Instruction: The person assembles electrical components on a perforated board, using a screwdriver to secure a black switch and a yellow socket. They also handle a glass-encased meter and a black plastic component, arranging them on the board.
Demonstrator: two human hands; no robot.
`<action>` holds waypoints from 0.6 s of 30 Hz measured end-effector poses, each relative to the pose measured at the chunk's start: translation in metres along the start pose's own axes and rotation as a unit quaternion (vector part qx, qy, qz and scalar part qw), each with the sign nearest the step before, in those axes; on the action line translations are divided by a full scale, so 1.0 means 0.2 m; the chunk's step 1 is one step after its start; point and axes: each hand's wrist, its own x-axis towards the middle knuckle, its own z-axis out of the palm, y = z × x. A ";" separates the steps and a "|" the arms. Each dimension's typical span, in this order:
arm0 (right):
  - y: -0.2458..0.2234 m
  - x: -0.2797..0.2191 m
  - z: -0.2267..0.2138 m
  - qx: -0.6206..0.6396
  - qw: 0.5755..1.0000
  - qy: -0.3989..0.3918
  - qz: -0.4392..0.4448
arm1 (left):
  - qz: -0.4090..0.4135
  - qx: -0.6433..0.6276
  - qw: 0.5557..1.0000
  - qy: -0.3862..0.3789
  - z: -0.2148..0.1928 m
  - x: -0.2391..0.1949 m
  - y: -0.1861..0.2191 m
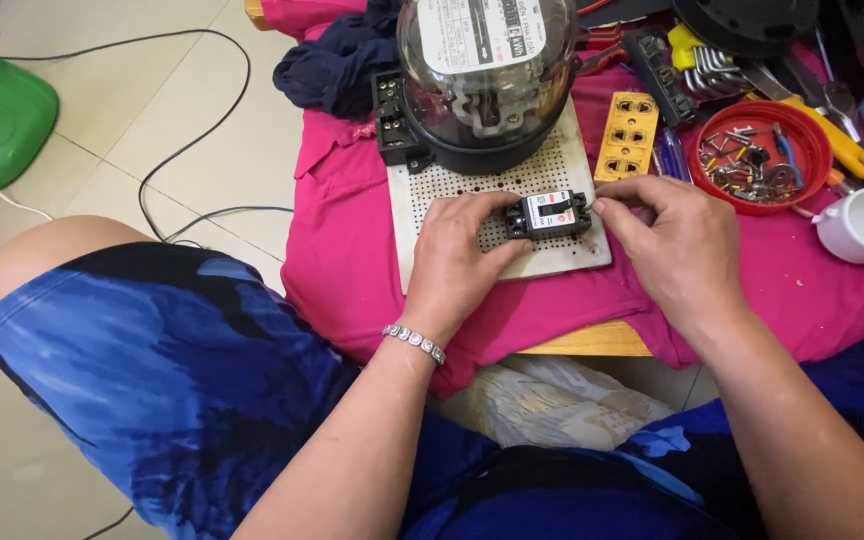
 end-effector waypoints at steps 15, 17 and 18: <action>0.01 0.06 -0.02 -0.125 0.986 -0.035 -0.106 | 0.001 -0.002 1.000 0.000 0.01 0.00 -0.02; 0.01 0.06 -0.03 -0.127 0.985 -0.028 -0.112 | 0.000 -0.006 1.000 0.000 0.00 0.00 -0.02; 0.00 0.05 -0.03 -0.129 0.984 -0.021 -0.118 | -0.001 -0.009 1.000 0.000 0.00 0.00 -0.01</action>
